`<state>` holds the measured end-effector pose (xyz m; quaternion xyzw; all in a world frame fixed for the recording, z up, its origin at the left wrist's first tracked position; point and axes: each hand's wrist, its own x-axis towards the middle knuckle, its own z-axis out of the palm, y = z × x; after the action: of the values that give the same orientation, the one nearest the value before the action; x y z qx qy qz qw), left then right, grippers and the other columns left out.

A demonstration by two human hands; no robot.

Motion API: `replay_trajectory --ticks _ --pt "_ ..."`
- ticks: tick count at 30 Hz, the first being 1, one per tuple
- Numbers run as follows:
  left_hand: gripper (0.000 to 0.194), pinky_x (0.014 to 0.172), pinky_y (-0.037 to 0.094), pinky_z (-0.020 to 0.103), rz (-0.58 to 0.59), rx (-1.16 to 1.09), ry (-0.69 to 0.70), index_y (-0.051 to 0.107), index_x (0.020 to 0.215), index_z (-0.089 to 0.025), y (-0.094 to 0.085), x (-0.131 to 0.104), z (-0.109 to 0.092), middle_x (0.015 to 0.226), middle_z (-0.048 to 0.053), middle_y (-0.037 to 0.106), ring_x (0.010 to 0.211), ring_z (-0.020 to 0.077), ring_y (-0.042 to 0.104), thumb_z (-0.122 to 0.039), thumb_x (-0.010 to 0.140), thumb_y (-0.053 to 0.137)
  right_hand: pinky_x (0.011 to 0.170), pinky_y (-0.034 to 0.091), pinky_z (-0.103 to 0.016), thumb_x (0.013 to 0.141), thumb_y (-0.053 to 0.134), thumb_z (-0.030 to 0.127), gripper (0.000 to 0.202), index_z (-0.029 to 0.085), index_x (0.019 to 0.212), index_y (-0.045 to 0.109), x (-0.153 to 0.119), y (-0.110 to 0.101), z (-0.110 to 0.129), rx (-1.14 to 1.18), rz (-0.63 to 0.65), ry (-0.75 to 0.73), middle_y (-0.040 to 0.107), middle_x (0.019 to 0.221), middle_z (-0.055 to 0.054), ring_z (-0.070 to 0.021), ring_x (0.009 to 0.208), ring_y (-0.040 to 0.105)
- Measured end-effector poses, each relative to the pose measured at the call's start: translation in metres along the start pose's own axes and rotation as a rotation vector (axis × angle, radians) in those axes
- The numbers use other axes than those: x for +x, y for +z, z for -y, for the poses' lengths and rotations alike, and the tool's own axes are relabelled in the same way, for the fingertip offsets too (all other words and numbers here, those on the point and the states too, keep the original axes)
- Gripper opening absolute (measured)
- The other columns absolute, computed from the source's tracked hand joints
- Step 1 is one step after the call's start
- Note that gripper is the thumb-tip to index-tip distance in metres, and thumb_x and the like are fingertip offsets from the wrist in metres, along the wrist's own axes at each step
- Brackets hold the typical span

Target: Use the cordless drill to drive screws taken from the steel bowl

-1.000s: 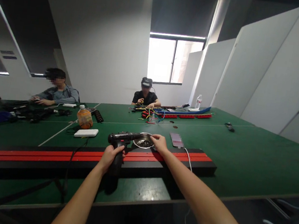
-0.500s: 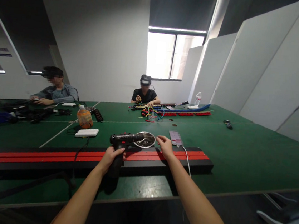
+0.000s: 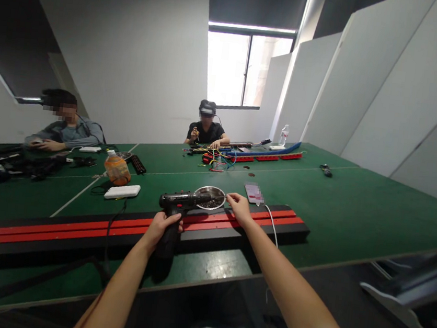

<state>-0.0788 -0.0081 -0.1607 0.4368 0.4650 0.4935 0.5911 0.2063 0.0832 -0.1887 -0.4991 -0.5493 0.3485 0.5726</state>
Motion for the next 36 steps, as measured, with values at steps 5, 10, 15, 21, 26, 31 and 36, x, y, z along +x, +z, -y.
replay_trajectory --ticks 5,10,15,21,26,31,36 --pt "0.036 0.052 0.051 0.026 0.006 0.026 0.021 0.07 0.075 -0.008 0.001 0.0 0.0 0.062 0.01 0.071 0.052 0.017 0.066 -0.041 0.069 0.082 0.07 0.049 -0.03 0.073 0.065 0.053 0.042 0.012 0.08 0.072 -0.001 0.002 0.001 -0.01 -0.001 -0.005 0.072 0.079 -0.01 -0.0203 0.075 0.064" --pt "0.037 0.051 0.052 0.027 -0.007 0.051 0.043 0.07 0.072 -0.007 -0.001 0.005 0.003 0.061 0.012 0.071 0.052 0.0187 0.066 -0.043 0.07 0.081 0.075 0.05 -0.033 0.078 0.063 0.051 0.04 0.013 0.083 0.073 0.001 0.001 0.0 -0.057 -0.014 -0.086 0.073 0.082 -0.01 -0.0217 0.078 0.065" --pt "0.037 0.05 0.053 0.029 -0.034 0.044 0.044 0.07 0.072 -0.008 0.0 0.008 0.003 0.061 0.012 0.07 0.052 0.0197 0.066 -0.043 0.07 0.081 0.08 0.05 -0.035 0.083 0.062 0.049 0.034 0.016 0.086 0.074 -0.02 0.002 0.004 -0.144 -0.066 -0.124 0.074 0.09 -0.012 -0.0233 0.083 0.067" --pt "0.036 0.05 0.053 0.028 -0.034 0.033 0.012 0.069 0.075 -0.008 0.002 0.009 0.001 0.065 0.011 0.071 0.054 0.0195 0.067 -0.042 0.068 0.082 0.075 0.05 -0.034 0.086 0.06 0.048 0.032 0.018 0.085 0.073 -0.046 0.005 0.009 -0.163 -0.075 -0.112 0.073 0.09 -0.012 -0.0238 0.081 0.067" --pt "0.035 0.051 0.053 0.028 -0.03 0.015 -0.018 0.068 0.08 -0.01 0.0 0.01 0.002 0.069 0.01 0.072 0.056 0.0189 0.067 -0.04 0.069 0.082 0.076 0.051 -0.034 0.085 0.062 0.048 0.034 0.016 0.086 0.073 -0.035 0.002 0.006 -0.117 -0.108 -0.052 0.074 0.088 -0.012 -0.0236 0.079 0.067" --pt "0.035 0.049 0.052 0.027 -0.023 0.009 -0.053 0.069 0.079 -0.009 -0.004 0.011 0.001 0.064 0.011 0.071 0.054 0.0191 0.066 -0.042 0.072 0.079 0.074 0.05 -0.033 0.083 0.062 0.051 0.037 0.016 0.087 0.073 -0.027 0.003 0.002 -0.123 -0.134 -0.04 0.074 0.089 -0.012 -0.023 0.077 0.066" --pt "0.033 0.051 0.051 0.025 0.0 -0.026 -0.069 0.069 0.079 -0.009 -0.005 0.012 -0.001 0.066 0.01 0.071 0.055 0.0171 0.066 -0.04 0.073 0.079 0.067 0.048 -0.031 0.081 0.064 0.056 0.042 0.015 0.087 0.072 -0.024 -0.003 0.001 0.01 -0.14 0.033 0.072 0.082 -0.01 -0.0211 0.071 0.064"
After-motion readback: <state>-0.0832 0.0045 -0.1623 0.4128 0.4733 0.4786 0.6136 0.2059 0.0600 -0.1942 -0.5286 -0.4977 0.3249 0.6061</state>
